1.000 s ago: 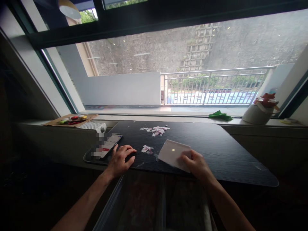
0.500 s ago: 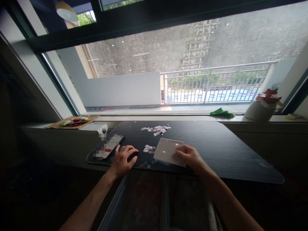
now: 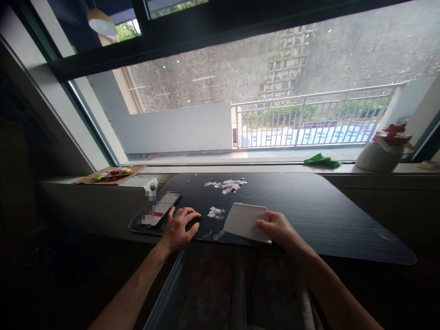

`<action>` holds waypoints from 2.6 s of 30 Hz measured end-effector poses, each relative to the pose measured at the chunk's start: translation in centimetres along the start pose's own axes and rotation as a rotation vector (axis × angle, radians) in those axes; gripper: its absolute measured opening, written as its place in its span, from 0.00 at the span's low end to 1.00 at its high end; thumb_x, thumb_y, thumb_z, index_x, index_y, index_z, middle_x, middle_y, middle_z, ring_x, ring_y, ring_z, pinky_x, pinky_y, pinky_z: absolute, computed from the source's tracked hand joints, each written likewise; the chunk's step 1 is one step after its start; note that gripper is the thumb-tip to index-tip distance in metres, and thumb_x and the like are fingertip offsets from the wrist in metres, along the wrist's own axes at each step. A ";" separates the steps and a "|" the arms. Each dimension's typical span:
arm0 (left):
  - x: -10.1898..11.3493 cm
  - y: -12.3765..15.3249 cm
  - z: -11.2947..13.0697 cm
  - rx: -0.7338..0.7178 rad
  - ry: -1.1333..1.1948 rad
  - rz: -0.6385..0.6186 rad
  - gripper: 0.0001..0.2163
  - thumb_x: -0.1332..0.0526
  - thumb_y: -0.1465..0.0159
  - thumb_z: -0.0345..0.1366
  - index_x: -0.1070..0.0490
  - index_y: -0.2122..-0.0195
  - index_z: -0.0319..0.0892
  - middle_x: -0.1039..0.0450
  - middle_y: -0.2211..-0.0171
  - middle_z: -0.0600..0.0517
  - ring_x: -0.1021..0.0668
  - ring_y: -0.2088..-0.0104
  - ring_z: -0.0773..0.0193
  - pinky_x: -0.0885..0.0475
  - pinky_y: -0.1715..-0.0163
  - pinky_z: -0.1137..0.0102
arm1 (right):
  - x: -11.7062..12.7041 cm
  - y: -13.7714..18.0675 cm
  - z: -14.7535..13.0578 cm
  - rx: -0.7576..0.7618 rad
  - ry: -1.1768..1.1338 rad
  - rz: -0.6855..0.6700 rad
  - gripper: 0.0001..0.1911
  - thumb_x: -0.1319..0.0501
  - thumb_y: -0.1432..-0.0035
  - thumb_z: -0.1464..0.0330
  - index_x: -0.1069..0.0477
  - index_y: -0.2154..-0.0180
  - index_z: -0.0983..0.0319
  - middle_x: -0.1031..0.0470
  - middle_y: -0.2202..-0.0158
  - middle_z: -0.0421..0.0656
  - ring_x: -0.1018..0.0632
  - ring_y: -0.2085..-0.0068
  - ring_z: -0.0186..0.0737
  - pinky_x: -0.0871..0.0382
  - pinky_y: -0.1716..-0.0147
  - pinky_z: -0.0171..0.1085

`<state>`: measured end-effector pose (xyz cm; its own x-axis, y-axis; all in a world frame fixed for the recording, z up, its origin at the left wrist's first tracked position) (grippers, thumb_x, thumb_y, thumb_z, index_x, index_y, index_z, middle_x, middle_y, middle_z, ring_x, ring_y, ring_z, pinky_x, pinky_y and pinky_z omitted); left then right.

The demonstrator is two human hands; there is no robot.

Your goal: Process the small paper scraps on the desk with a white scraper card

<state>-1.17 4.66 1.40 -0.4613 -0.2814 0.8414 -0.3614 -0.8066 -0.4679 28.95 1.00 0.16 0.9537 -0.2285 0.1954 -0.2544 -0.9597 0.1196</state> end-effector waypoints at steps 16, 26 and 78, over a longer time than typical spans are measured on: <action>0.0 0.0 0.0 0.006 0.001 -0.003 0.10 0.42 0.40 0.35 0.26 0.58 0.48 0.27 0.57 0.52 0.26 0.52 0.55 0.54 0.37 0.39 | -1.1 2.2 -1.5 0.035 -0.094 -0.178 0.14 0.30 0.63 0.63 0.22 0.70 0.62 0.17 0.70 0.44 0.19 0.70 0.44 0.24 0.72 0.37; 0.0 0.0 0.0 0.006 0.007 -0.008 0.10 0.42 0.40 0.36 0.26 0.58 0.48 0.27 0.57 0.51 0.26 0.52 0.54 0.55 0.37 0.39 | -0.9 -0.9 -1.1 0.062 -0.049 -0.032 0.06 0.31 0.61 0.68 0.22 0.75 0.62 0.19 0.77 0.40 0.22 0.76 0.38 0.30 0.78 0.33; 0.0 0.0 0.1 0.014 0.007 -0.007 0.10 0.42 0.40 0.35 0.26 0.58 0.48 0.27 0.57 0.51 0.26 0.53 0.55 0.55 0.37 0.40 | -2.0 0.3 -0.6 0.032 -0.089 -0.211 0.18 0.27 0.65 0.60 0.22 0.70 0.63 0.17 0.70 0.44 0.19 0.70 0.43 0.25 0.71 0.37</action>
<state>-1.13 4.60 1.41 -0.4646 -0.2715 0.8428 -0.3536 -0.8158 -0.4577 26.86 1.29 0.36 0.9960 -0.0340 0.0830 -0.0437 -0.9921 0.1173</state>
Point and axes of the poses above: each hand's wrist, its own y-axis away from the middle knuckle, its own x-axis out of the back of the hand, z = x × y, the point moved 4 cm from there along -y, towards the middle knuckle
